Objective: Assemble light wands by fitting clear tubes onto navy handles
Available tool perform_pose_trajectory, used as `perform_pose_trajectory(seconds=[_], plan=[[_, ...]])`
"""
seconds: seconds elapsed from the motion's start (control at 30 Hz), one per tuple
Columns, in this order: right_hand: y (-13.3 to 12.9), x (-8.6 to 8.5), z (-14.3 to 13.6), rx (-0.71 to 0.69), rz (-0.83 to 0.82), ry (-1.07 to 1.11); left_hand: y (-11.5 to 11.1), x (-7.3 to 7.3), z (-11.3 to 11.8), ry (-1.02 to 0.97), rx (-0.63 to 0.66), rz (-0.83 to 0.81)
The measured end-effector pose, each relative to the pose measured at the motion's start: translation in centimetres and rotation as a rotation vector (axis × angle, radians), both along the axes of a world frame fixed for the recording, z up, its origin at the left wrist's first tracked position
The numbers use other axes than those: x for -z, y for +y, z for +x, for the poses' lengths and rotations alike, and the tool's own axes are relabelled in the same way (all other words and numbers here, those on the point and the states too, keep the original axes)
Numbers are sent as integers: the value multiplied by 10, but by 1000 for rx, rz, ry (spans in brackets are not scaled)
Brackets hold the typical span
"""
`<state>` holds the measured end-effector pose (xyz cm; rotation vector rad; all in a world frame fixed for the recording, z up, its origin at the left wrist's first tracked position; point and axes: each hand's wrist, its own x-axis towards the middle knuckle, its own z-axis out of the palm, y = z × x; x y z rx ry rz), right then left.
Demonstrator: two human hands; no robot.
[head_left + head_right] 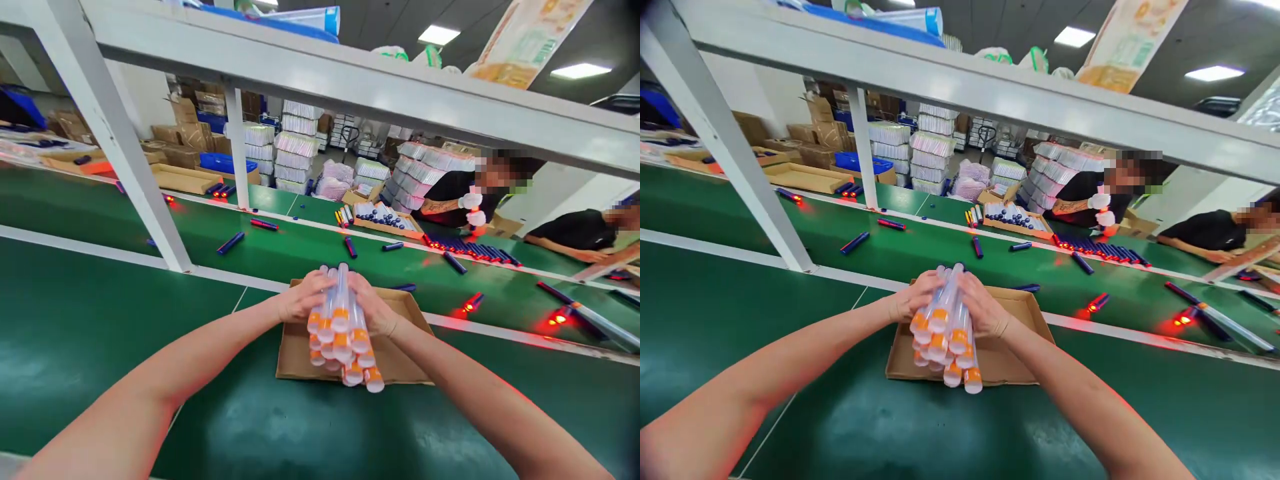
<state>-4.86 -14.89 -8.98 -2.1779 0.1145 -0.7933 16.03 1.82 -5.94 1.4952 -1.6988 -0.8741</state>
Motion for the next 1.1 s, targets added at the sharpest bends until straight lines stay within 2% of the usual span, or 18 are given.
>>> perform_pose_trajectory(seconds=[0.13, 0.2, 0.27, 0.37, 0.53, 0.63, 0.77, 0.8, 0.87, 0.93, 1.0, 1.03, 1.1], plan=[[-29, 3, -4, -251, -340, 205, -10, 15, 29, -187, 278, -19], [-35, 6, -6, -311, -461, 272, -11, 18, 38, -268, 408, -34], [-35, 8, -8, -327, -559, 306, -10, 18, 43, -267, 484, -49], [-21, 12, -11, -284, -671, 319, -1, 16, 51, -221, 491, -22], [35, 24, 4, -134, -785, 333, 16, 9, 77, -292, 493, 14], [61, 28, 18, -45, -792, 348, 30, -6, 97, -444, 515, -22], [59, 24, 16, 22, -721, 368, 49, -34, 113, -547, 594, -81], [55, 23, 12, 49, -688, 374, 50, -39, 113, -571, 558, -113], [50, 22, 1, 126, -598, 386, 40, -42, 107, -656, 347, -195], [54, 24, -10, 235, -483, 392, 19, -36, 97, -726, 33, -230], [68, 29, -17, 338, -368, 390, -5, -24, 85, -705, -183, -153], [78, 31, -19, 373, -322, 388, -13, -17, 79, -676, -217, -94], [100, 35, -17, 409, -263, 383, -17, -3, 70, -628, -194, -9]])
